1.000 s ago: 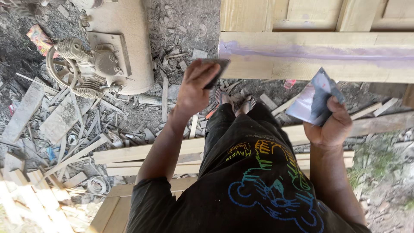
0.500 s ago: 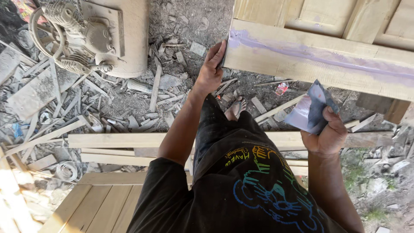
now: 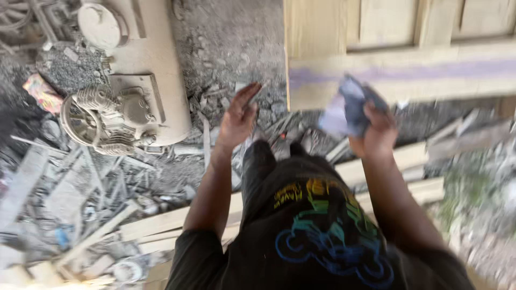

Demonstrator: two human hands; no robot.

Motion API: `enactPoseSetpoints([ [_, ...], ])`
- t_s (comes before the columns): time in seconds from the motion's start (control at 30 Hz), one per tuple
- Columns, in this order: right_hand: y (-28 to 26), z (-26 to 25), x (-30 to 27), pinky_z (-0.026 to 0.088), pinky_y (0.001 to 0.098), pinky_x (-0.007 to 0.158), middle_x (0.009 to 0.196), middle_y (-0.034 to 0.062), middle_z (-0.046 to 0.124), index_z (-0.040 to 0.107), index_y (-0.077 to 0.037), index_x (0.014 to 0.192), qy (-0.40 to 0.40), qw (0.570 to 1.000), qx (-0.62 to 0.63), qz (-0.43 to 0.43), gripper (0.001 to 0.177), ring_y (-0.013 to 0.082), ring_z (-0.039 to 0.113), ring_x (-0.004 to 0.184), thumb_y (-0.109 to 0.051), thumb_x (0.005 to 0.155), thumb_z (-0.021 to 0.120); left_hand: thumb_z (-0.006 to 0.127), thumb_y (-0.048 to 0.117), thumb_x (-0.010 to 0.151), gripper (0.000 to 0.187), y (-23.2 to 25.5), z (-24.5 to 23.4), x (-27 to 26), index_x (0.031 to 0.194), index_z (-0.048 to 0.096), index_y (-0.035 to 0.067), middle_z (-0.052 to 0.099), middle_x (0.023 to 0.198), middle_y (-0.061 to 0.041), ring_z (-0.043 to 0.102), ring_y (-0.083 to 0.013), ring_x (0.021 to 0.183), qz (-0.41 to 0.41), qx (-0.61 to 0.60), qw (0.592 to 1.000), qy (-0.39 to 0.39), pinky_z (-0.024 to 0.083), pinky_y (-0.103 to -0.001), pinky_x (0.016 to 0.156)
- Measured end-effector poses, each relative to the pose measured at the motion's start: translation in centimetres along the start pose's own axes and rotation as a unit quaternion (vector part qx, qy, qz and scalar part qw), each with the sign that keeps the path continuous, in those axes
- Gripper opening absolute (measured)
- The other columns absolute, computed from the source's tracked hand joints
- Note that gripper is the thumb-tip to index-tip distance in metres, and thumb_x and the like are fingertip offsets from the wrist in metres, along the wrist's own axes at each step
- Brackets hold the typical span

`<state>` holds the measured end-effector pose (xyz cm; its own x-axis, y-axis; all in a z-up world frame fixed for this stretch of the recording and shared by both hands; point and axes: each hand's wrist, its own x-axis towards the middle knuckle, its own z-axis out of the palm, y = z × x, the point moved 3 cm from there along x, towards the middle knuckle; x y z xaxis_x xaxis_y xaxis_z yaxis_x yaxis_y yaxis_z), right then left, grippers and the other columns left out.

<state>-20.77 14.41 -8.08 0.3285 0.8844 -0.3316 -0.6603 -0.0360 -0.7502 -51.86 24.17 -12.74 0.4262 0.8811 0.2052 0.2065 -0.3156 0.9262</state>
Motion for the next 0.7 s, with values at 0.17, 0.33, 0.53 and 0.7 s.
enactPoseSetpoints([
  [0.17,1.3,4.2,2.1,0.06,0.0371,0.09,0.116,0.0205,0.068,0.057,0.009,0.139,0.029,0.996,0.003,-0.086,0.037,0.0274,0.069,0.098,-0.002,0.104,0.057,0.065,-0.005,0.092,0.046,9.9,-3.6,4.6,0.135,0.069,0.014,0.068,0.137,-0.008,0.061,-0.0308,0.135,0.074,0.146,0.98,-0.116,0.052,-0.039,0.116],
  [0.33,2.0,6.0,1.5,0.058,0.0298,0.093,0.119,0.0142,0.069,0.055,0.009,0.139,0.101,0.988,0.004,-0.12,0.039,0.0193,0.07,0.104,-0.007,0.103,0.06,0.066,-0.005,0.088,0.051,15.9,-1.1,7.6,0.135,0.068,0.014,0.068,0.133,-0.007,0.062,-0.0303,0.127,0.18,0.281,0.931,-0.148,0.052,-0.047,0.106],
  [0.53,0.1,5.6,1.4,0.055,0.0285,0.097,0.12,0.0124,0.067,0.055,0.009,0.143,0.16,0.971,-0.039,-0.176,0.038,0.0161,0.064,0.105,-0.006,0.108,0.059,0.067,-0.003,0.08,0.052,17.0,5.4,6.5,0.131,0.068,0.008,0.069,0.126,-0.011,0.062,-0.0326,0.119,0.196,0.297,0.907,-0.225,0.052,-0.049,0.098],
  [0.7,-4.4,-1.3,3.2,0.062,0.0366,0.1,0.12,0.0203,0.072,0.056,0.008,0.136,0.178,0.96,0.088,-0.2,0.034,0.0265,0.075,0.107,-0.003,0.103,0.054,0.059,-0.012,0.097,0.044,14.8,5.9,9.3,0.133,0.07,0.012,0.072,0.131,-0.006,0.063,-0.0217,0.129,0.169,0.258,0.907,-0.287,0.055,-0.033,0.108],
])
